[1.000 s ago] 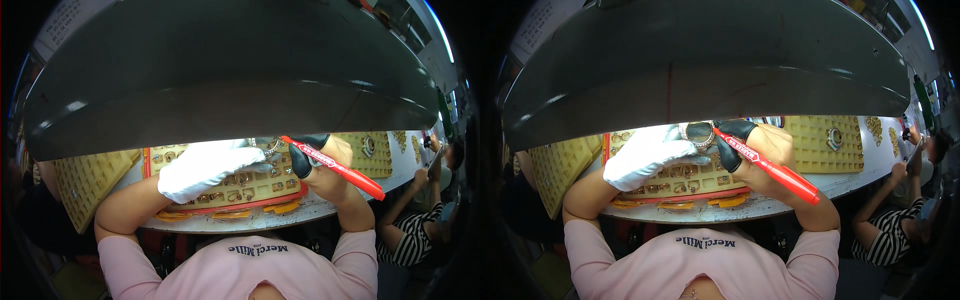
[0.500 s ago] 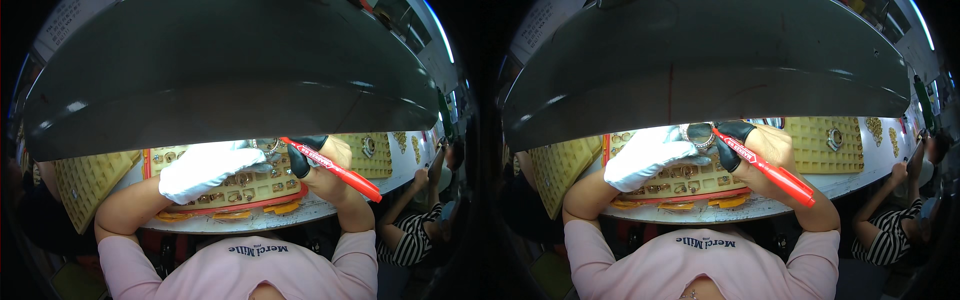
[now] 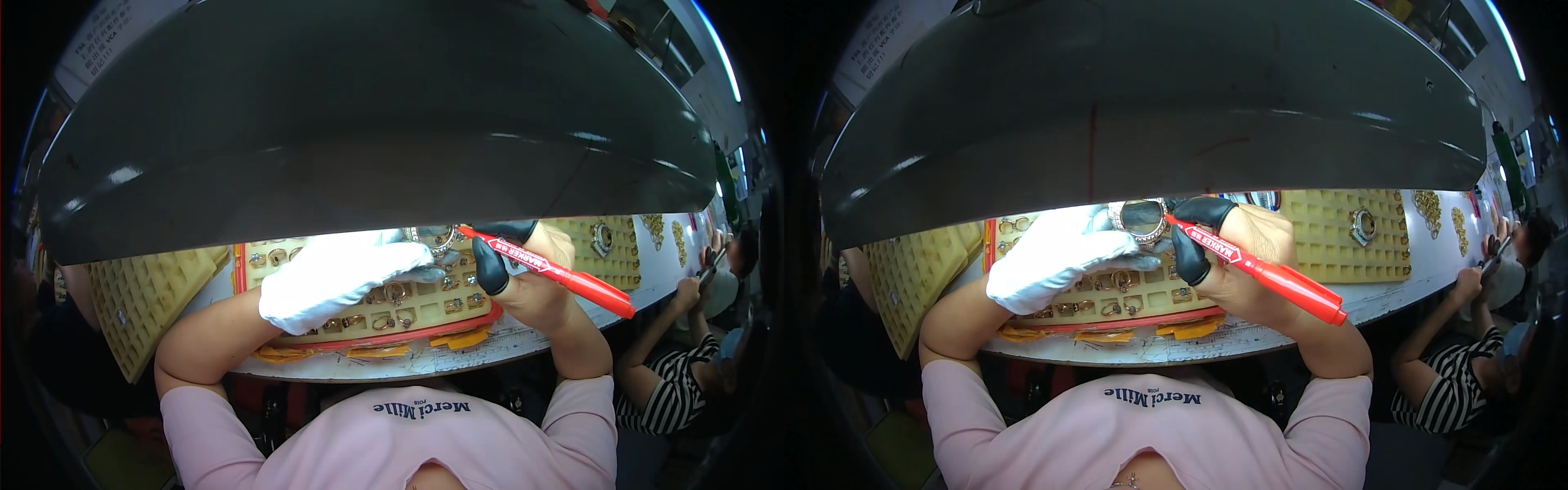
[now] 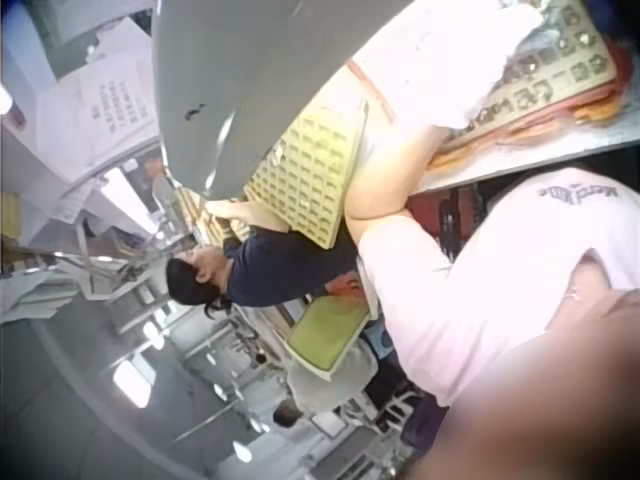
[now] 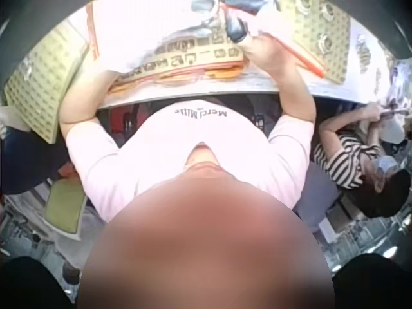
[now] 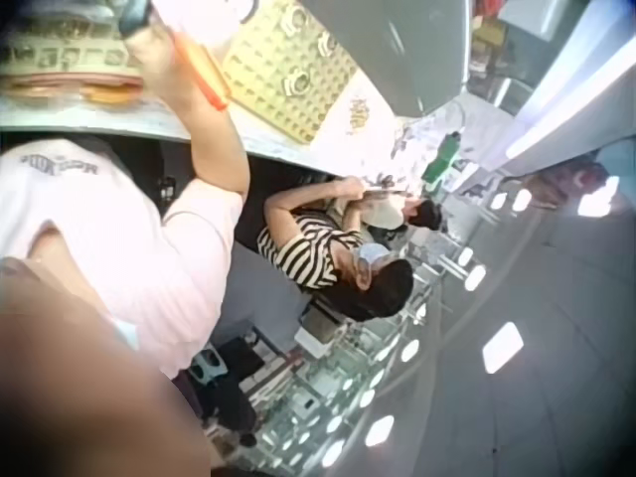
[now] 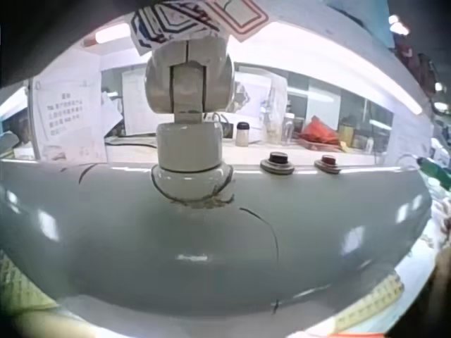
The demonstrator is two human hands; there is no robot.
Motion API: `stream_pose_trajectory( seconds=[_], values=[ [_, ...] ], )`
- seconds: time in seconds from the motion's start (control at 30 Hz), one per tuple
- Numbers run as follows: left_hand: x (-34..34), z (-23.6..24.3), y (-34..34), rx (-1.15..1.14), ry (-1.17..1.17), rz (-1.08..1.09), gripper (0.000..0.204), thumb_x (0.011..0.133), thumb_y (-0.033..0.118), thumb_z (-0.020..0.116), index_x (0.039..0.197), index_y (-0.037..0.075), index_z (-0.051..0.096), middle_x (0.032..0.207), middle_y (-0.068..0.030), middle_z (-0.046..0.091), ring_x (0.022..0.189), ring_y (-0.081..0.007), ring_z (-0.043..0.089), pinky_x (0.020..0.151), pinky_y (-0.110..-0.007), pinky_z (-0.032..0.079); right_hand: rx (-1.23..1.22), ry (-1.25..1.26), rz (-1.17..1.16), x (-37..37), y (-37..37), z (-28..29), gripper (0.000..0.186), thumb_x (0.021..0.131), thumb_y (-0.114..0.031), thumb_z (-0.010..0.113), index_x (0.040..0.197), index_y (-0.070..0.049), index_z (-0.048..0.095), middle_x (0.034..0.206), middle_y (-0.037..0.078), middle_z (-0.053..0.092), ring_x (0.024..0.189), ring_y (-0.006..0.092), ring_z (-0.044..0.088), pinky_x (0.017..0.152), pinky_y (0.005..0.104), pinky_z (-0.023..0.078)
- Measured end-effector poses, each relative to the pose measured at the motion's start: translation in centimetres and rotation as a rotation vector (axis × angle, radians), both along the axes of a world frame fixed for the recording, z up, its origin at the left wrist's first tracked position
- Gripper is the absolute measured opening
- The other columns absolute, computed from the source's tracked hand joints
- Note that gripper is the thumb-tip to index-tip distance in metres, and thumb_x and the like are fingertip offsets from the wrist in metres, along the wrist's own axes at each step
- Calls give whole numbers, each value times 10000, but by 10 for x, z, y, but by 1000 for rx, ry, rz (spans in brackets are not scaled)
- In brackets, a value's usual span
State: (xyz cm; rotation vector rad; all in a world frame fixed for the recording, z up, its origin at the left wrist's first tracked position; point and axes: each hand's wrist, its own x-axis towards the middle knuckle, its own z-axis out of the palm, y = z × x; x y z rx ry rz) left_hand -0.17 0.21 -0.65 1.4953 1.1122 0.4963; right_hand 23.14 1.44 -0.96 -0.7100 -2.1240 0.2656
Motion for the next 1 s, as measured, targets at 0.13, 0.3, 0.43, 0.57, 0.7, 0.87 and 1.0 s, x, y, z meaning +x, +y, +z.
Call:
stream_pose_trajectory(
  seconds=[0.13, 0.3, 0.43, 0.57, 0.7, 0.87, 1.0],
  values=[
    [-5, -14, -2, 146, -3, -37, 441, 907, 319, 611, 1253, 50, 566, 1131, -77, 637, 982, -137, 594, 865, -284, 463, -6, 3, 26, -2, 0, 2, 283, 663, -12, 723, 926, 15, 621, 719, 106, 624, 566, 221, 601, 529, 304, 477],
    [-1, -7, 0, -78, -16, 33, 477, 912, 398, 578, 1241, 51, 573, 1104, -90, 644, 974, -160, 597, 868, -297, 452, -4, 6, 21, -2, 1, -1, 330, 606, 43, 705, 923, 19, 620, 712, 113, 629, 556, 225, 601, 520, 307, 479],
    [0, -4, -1, -98, 15, 37, 485, 912, 403, 574, 1244, 50, 568, 1099, -88, 645, 972, -155, 595, 876, -290, 448, -3, 8, 26, -3, 0, 0, 319, 610, 36, 711, 917, 22, 626, 724, 119, 637, 566, 227, 608, 525, 304, 484],
    [-5, -12, -3, 46, -65, 3, 486, 917, 396, 565, 1254, 46, 556, 1110, -93, 640, 980, -160, 595, 876, -290, 448, 16, -11, 21, -3, 0, 1, 318, 622, 33, 710, 928, 22, 623, 726, 119, 637, 570, 227, 613, 525, 302, 485],
    [-2, -4, -2, 4, -1, 3, 486, 913, 400, 571, 1260, 60, 555, 1135, -88, 634, 997, -172, 597, 879, -297, 450, 0, 20, 28, -2, 0, 0, 313, 626, 24, 712, 926, 23, 622, 722, 114, 633, 568, 221, 610, 524, 300, 481],
    [-2, -7, -2, 147, 1, -70, 412, 913, 322, 589, 1245, 79, 566, 1168, -86, 614, 1024, -219, 599, 886, -314, 460, -15, 87, -11, -1, 3, -2, 307, 642, 51, 668, 947, 27, 651, 709, 101, 630, 557, 207, 602, 524, 271, 470],
    [-8, -24, 2, 505, 107, -175, 365, 882, 248, 632, 1211, 98, 584, 1173, -84, 604, 1011, -285, 599, 837, -340, 495, -182, 121, 43, 7, 4, -7, 370, 611, 52, 615, 981, 35, 620, 782, 123, 630, 670, 228, 615, 628, 311, 486]
  ],
)
